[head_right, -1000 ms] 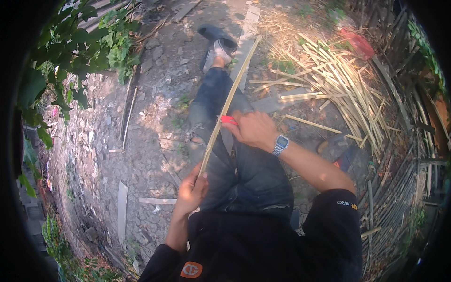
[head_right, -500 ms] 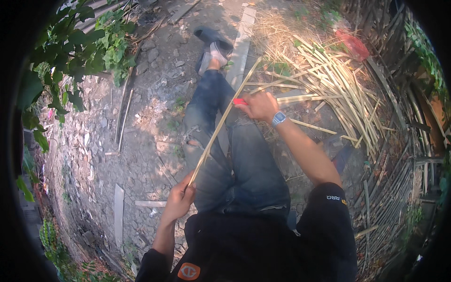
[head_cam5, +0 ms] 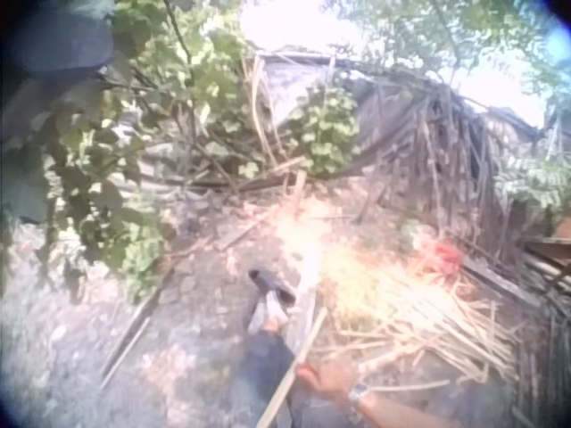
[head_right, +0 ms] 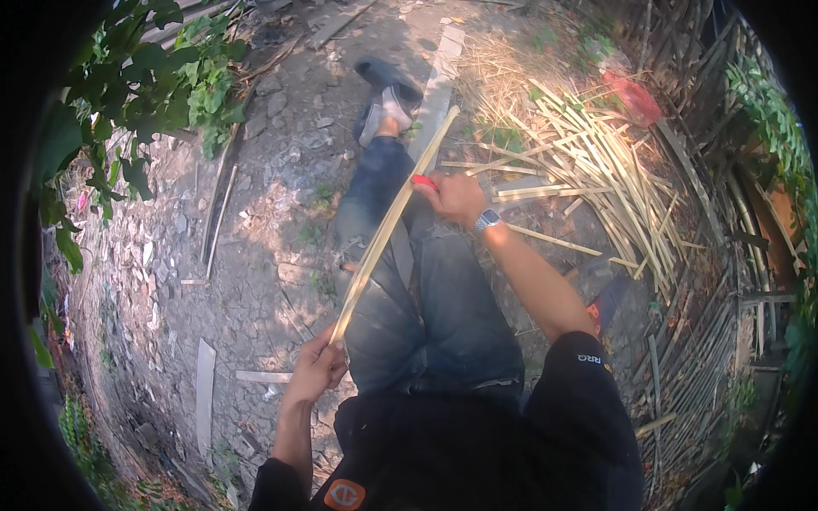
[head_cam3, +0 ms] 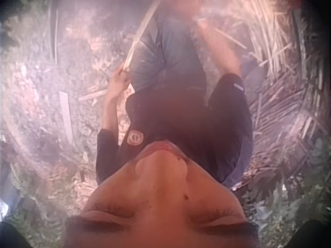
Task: The person sits on a small stool and uses a knife to shave and smooth a long bamboo stick. They then use a red utility knife to further refine the bamboo, scraping along its length to create a smooth surface.
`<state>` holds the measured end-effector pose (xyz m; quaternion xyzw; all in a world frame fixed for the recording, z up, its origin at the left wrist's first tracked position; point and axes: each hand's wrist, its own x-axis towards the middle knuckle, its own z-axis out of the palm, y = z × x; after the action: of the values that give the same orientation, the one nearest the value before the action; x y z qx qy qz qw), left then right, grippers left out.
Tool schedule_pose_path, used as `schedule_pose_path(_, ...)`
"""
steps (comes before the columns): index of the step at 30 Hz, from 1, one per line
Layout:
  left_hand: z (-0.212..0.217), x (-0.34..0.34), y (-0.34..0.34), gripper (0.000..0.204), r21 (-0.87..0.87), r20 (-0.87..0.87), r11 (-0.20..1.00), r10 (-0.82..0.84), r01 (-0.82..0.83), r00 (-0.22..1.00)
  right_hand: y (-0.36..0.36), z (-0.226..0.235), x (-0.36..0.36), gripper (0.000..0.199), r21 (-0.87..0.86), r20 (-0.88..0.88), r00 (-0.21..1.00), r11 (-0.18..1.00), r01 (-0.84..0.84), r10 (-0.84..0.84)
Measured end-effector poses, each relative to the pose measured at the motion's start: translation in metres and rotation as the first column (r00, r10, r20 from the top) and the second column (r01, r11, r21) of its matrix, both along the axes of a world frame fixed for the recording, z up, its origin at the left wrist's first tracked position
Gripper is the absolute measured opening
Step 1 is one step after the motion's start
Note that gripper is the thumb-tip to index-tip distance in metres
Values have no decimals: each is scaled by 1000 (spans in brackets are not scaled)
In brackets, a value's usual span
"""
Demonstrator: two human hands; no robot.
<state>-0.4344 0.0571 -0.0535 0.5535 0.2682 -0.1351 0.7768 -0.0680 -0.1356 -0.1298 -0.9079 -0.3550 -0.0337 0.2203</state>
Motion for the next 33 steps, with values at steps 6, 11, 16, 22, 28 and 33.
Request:
schedule_pose_path(6, 3, -8, 5, 49, 20, 20, 999, 47, -47, 999, 24, 14, -21, 63, 343, -536, 830, 938, 51, 151)
schedule_pose_path(11, 3, -28, 4, 51, 261, 96, 965, -20, -6, 995, 13, 42, -39, 62, -1, -178, 980, 995, -96, 94)
schedule_pose_path(16, 9, -31, -12, 49, 336, 57, 940, -80, 56, 995, -17, 34, -3, 58, -245, 198, 969, 965, -95, 145)
schedule_pose_path(22, 7, -13, -10, 49, 271, 77, 962, -66, 43, 995, -4, 22, -4, 64, 0, -111, 993, 1000, 31, -31)
schedule_pose_path(28, -3, -23, -4, 49, 44, 12, 999, -15, 15, 1000, -15, -24, -30, 68, 325, -674, 738, 915, 240, 45)
schedule_pose_path(33, -1, -38, 2, 49, 92, 25, 996, 3, -5, 1000, -17, 37, -59, 62, -28, -37, 991, 992, -127, 126)
